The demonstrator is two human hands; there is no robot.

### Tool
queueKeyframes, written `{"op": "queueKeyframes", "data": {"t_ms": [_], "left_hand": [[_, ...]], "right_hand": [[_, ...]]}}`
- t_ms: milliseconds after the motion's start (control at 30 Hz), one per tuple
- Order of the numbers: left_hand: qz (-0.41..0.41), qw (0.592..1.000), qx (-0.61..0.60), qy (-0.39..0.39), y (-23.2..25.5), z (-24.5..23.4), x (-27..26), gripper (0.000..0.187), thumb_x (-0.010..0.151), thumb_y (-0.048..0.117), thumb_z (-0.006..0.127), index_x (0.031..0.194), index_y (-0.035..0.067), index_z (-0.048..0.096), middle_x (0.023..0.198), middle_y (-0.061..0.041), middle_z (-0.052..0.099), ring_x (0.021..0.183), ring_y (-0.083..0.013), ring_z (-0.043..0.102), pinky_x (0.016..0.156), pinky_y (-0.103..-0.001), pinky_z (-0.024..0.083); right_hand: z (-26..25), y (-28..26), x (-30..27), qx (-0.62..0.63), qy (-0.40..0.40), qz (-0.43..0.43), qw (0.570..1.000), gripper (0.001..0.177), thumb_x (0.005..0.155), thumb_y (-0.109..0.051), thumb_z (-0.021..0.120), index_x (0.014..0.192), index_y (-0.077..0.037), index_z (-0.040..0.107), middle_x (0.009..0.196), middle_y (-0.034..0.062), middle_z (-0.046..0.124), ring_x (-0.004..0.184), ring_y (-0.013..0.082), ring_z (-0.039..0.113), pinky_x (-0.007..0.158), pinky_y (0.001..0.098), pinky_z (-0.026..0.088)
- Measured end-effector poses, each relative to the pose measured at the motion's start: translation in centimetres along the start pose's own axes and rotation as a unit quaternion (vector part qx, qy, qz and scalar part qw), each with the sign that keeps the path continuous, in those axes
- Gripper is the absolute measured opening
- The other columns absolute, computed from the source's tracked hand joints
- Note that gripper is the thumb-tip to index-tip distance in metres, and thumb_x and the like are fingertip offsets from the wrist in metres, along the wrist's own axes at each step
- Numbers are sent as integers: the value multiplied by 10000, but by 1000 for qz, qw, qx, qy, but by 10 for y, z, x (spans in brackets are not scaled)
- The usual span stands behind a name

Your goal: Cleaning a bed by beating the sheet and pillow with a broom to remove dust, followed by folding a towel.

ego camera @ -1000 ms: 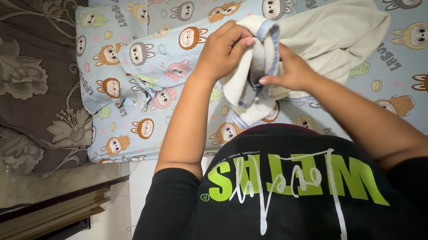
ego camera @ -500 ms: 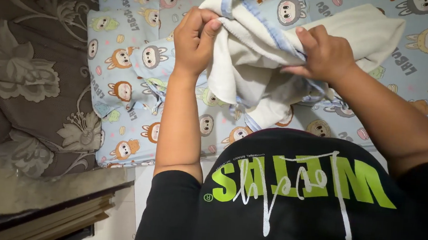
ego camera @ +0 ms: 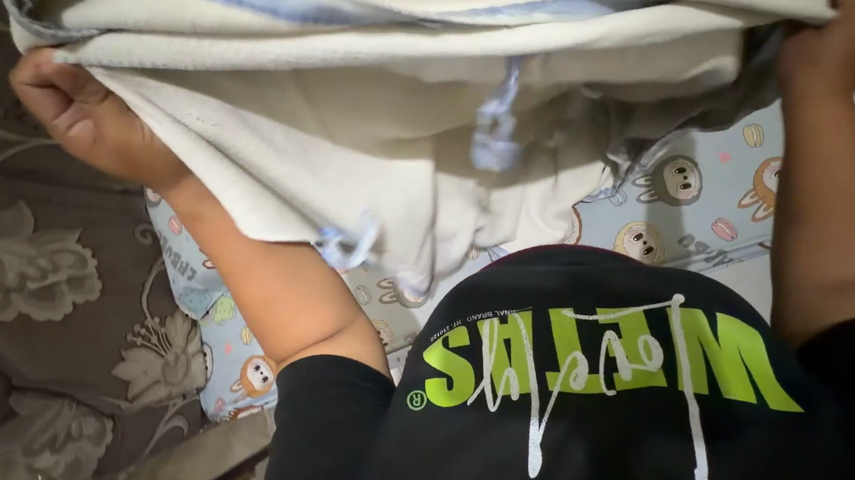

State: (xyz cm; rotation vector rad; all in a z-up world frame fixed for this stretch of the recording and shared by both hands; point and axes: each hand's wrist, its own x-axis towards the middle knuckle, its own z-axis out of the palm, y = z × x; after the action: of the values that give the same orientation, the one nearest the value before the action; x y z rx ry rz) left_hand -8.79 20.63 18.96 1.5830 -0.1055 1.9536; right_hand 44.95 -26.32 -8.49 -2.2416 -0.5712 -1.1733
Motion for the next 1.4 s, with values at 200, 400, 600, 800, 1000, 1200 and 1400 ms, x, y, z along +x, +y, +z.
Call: {"op": "queueKeyframes", "data": {"t_ms": [200,400,600,800,1000,1200,1400], "left_hand": [[-35,996,74,-30,-1,11,-19,343,1009,348,692,874,75,533,825,-52,515,794,-200,500,780,-330,419],[-31,943,182,-276,11,36,-35,283,1081,286,601,924,61,673,879,-76,671,827,-244,618,766,-367,467],[5,895,165,-415,20,61,-33,271,1102,294,531,957,102,656,853,-35,601,766,-222,571,678,-358,427],[-4,908,126,-400,17,40,-27,257,1098,292,529,983,103,658,870,-60,605,802,-254,566,700,-379,431],[-18,980,150,-129,0,-30,-7,149,1009,153,656,898,71,598,866,-53,570,824,-219,529,777,-325,411],[-18,994,108,-13,3,-75,-2,347,1039,354,661,915,69,506,847,-41,445,796,-185,431,742,-339,364],[-55,958,245,-142,27,-44,-42,175,1066,196,631,939,80,599,931,-66,586,899,-252,570,845,-352,453]], "right_hand": [[-33,-90,-25,-62,-493,175,850,363,867,-287,619,1166,-113,731,1067,248,725,940,521,682,703,593,539],[-62,-216,-49,-37,-751,60,657,877,834,-661,646,1549,-181,477,1600,156,446,1447,416,420,1132,519,370],[-120,-352,-51,274,-819,-49,502,433,910,-462,596,1206,-202,775,1217,-20,802,1138,181,731,1109,387,488],[-77,-351,-109,180,-726,15,663,966,866,-695,547,1538,-22,376,1545,228,459,1377,409,493,1125,474,396],[-68,-242,-103,244,-518,591,568,432,976,-622,354,1175,-315,584,1100,-76,748,635,167,648,618,448,498],[-59,-193,-58,622,-230,605,442,603,717,-195,574,1293,-88,718,1361,140,751,1334,357,697,1035,574,659],[-66,-248,-18,189,-695,327,612,329,1032,-167,609,1313,2,625,1227,198,654,1102,343,628,934,452,531]]}}
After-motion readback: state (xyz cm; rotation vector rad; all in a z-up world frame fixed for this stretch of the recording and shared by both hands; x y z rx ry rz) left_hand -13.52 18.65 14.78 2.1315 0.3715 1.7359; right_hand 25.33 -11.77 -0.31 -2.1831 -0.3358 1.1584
